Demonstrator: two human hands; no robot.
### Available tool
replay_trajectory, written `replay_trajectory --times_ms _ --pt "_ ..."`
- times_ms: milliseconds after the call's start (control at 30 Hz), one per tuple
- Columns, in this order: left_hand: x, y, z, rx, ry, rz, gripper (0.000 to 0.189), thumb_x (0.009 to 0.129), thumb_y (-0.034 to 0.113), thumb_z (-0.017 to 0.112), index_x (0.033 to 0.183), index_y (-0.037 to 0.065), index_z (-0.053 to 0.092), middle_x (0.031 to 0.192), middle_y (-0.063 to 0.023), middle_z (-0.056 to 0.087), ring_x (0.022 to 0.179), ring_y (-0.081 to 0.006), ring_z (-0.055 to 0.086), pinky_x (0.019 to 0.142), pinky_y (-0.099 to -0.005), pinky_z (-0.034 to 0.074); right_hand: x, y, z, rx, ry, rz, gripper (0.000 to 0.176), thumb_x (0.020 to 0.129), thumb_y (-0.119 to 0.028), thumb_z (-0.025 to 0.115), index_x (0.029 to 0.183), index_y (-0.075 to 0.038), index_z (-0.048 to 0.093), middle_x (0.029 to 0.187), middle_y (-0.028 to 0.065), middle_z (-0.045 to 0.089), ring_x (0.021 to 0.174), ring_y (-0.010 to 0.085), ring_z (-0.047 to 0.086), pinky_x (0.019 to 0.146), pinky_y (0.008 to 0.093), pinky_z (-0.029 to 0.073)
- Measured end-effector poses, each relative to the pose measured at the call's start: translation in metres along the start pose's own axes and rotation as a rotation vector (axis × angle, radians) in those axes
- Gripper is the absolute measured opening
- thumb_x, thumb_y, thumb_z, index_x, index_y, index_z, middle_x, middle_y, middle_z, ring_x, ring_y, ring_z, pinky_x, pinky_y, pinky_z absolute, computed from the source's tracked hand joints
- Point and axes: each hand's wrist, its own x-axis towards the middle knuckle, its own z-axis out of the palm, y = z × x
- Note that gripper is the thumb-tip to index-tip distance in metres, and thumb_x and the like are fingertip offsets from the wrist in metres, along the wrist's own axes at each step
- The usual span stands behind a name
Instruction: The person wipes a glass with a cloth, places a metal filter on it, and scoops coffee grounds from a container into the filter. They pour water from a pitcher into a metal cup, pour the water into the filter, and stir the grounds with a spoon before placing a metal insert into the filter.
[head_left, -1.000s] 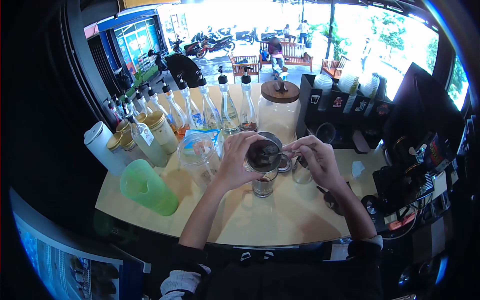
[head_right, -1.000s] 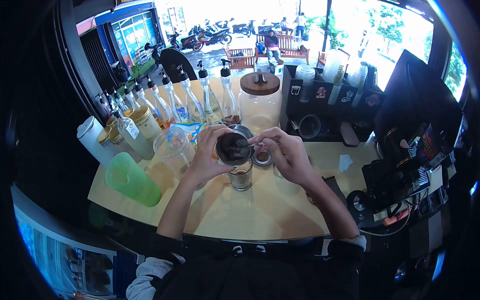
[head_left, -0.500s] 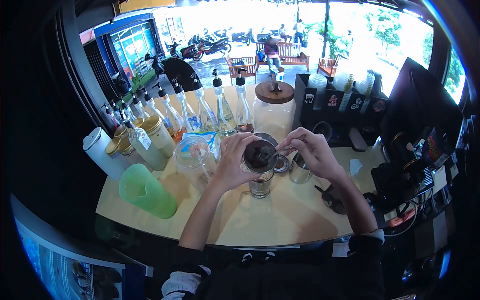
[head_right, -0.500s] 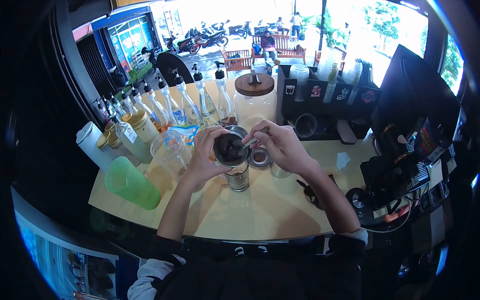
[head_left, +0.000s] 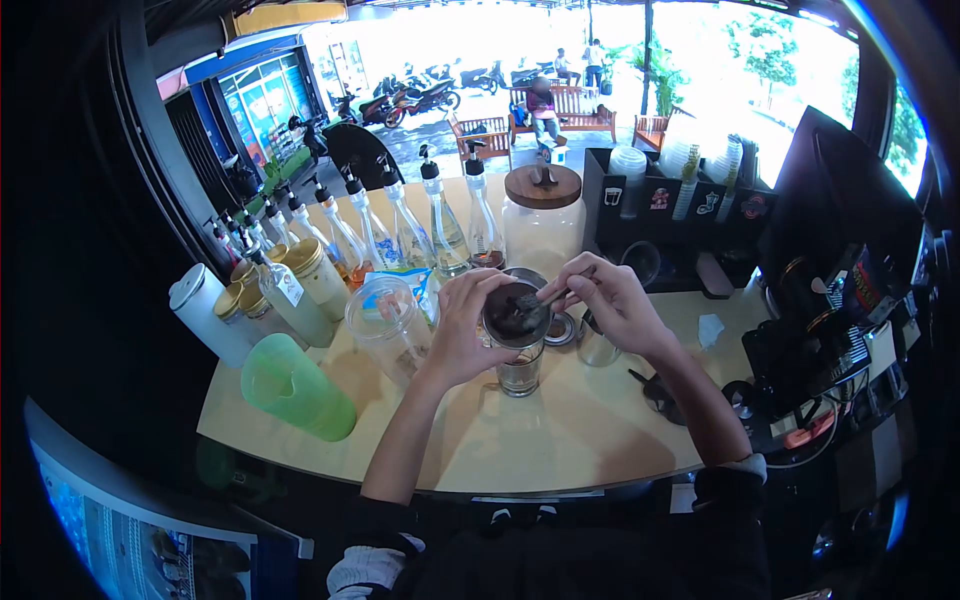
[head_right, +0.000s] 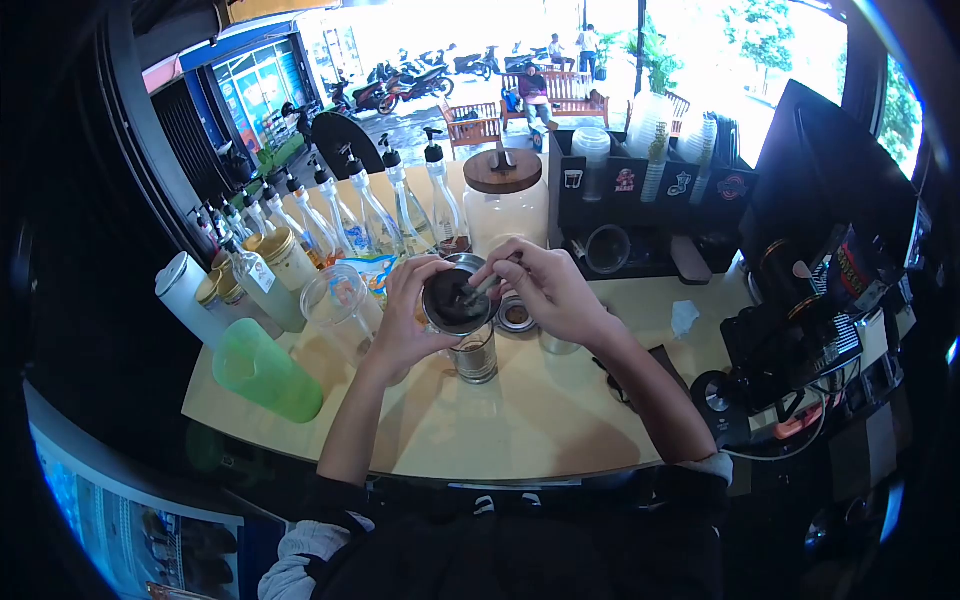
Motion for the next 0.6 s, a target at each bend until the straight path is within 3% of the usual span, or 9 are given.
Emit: replay_trajectory --times_ms 233,300,600 --pt "-0.007 -0.007 0.003 -0.069 0.039 -0.046 0.088 0.043 0.017 0.086 0.124 0.015 0.049 0.122 -0.0066 0.05 0.121 -0.0296 0.044 0.105 -0.0429 0.027 -0.008 -0.002 0.002 0.014 0.032 0.052 0.015 0.1 -0.011 0.042 0.097 0.001 0.05 0.091 0.0111 0.068 0.077 0.0115 0.066 0.072 0.0258 0.053" --pt "-0.007 -0.008 0.005 -0.073 0.054 -0.039 0.088 0.044 0.018 0.086 0.124 0.014 0.049 0.122 -0.0067 0.051 0.121 -0.0297 0.044 0.105 -0.0429 0.027 -0.009 -0.005 0.009 0.083 0.106 -0.027 0.016 0.101 -0.012 0.041 0.098 0.001 0.049 0.091 0.0112 0.068 0.077 0.0117 0.066 0.071 0.0259 0.053" --pt "-0.01 -0.008 0.004 -0.09 0.068 -0.048 0.087 0.045 0.018 0.086 0.124 0.014 0.048 0.123 -0.007 0.05 0.122 -0.0297 0.043 0.104 -0.0431 0.027 -0.012 -0.005 0.01 0.041 0.079 0.028 0.015 0.101 -0.013 0.042 0.098 0.0 0.05 0.091 0.0103 0.068 0.08 0.0133 0.067 0.072 0.0257 0.054"
